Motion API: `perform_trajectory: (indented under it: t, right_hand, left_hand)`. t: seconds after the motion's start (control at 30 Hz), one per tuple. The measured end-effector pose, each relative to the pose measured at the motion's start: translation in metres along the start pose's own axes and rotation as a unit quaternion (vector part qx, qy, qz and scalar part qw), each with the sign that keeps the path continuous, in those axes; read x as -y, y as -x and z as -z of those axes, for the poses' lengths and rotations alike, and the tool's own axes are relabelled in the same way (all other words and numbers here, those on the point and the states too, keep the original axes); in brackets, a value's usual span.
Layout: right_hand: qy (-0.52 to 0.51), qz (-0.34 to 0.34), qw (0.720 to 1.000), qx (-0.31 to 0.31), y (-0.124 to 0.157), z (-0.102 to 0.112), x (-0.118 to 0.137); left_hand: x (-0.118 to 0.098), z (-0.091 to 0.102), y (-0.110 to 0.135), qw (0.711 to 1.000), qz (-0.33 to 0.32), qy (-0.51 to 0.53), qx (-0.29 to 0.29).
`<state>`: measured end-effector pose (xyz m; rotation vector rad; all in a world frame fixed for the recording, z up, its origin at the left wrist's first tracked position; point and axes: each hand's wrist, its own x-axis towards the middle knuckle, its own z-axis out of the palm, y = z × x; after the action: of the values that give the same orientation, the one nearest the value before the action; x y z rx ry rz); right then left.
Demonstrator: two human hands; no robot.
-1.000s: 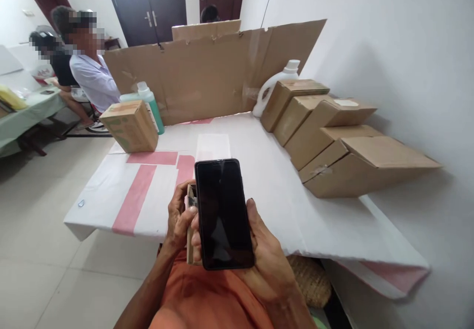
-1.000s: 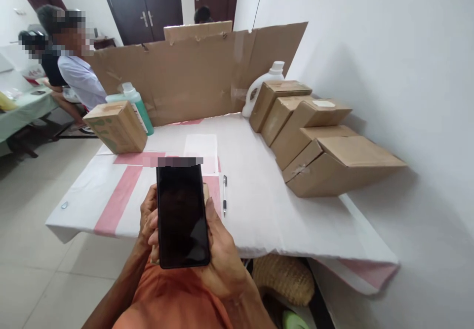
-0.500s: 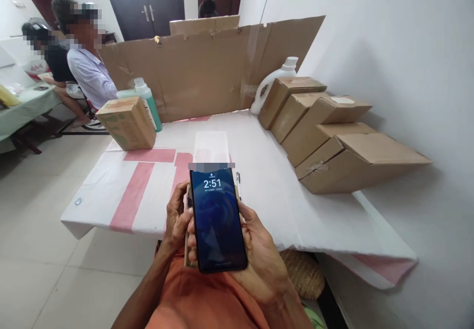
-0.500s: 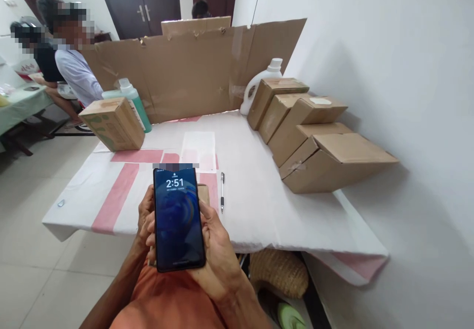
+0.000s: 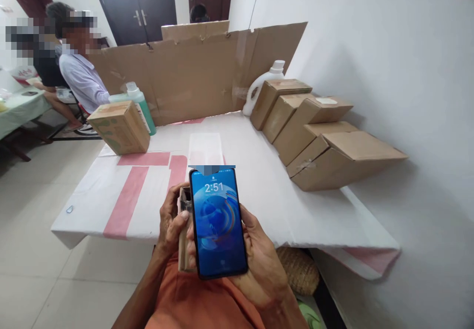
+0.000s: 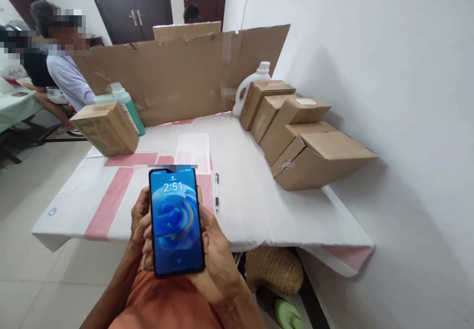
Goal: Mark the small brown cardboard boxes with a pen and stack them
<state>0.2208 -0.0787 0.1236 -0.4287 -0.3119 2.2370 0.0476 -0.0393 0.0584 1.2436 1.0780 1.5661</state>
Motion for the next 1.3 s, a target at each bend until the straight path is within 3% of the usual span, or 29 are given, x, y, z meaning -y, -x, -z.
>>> perform_trajectory:
  t: [0.1,0.3,0.53,0.7,0.83,0.97,1.03,1.13,1.3]
  right_hand:
    - [0.011,0.025,1.000,-0.013,0.010,0.000,0.011]
    - [-0.009,0.128,0.990,-0.060,0.024,0.015,0.033]
    - [-0.007,0.211,0.963,-0.170,0.029,0.081,0.044]
    - [-0.004,0.198,0.950,-0.243,0.019,0.132,0.047]
    - [0.064,0.179,0.925,-0.328,0.004,0.162,0.046]
    - [0.194,0.197,0.872,-0.405,-0.005,0.182,0.051]
    - [0.312,0.194,0.806,-0.464,-0.006,0.189,0.057]
    - [0.468,0.183,0.682,-0.531,-0.003,0.192,0.068]
    - [0.567,0.160,0.600,-0.541,0.004,0.187,0.079]
  left_hand:
    - [0.003,0.004,-0.001,0.999,0.022,0.018,0.022]
    - [-0.001,0.005,-0.004,1.000,0.021,0.015,-0.009]
    - [-0.001,0.008,-0.008,0.999,0.029,0.001,-0.025]
    - [0.001,0.007,-0.013,0.999,0.029,-0.002,-0.021]
    - [0.003,0.010,-0.018,0.999,0.031,-0.029,-0.026]
    - [0.004,0.012,-0.020,0.998,0.034,-0.031,-0.033]
    - [0.003,0.010,-0.019,0.999,0.035,-0.025,-0.034]
    - [-0.001,0.005,-0.017,0.999,0.039,-0.016,-0.032]
    - [0.000,0.001,-0.013,0.998,0.045,0.012,-0.031]
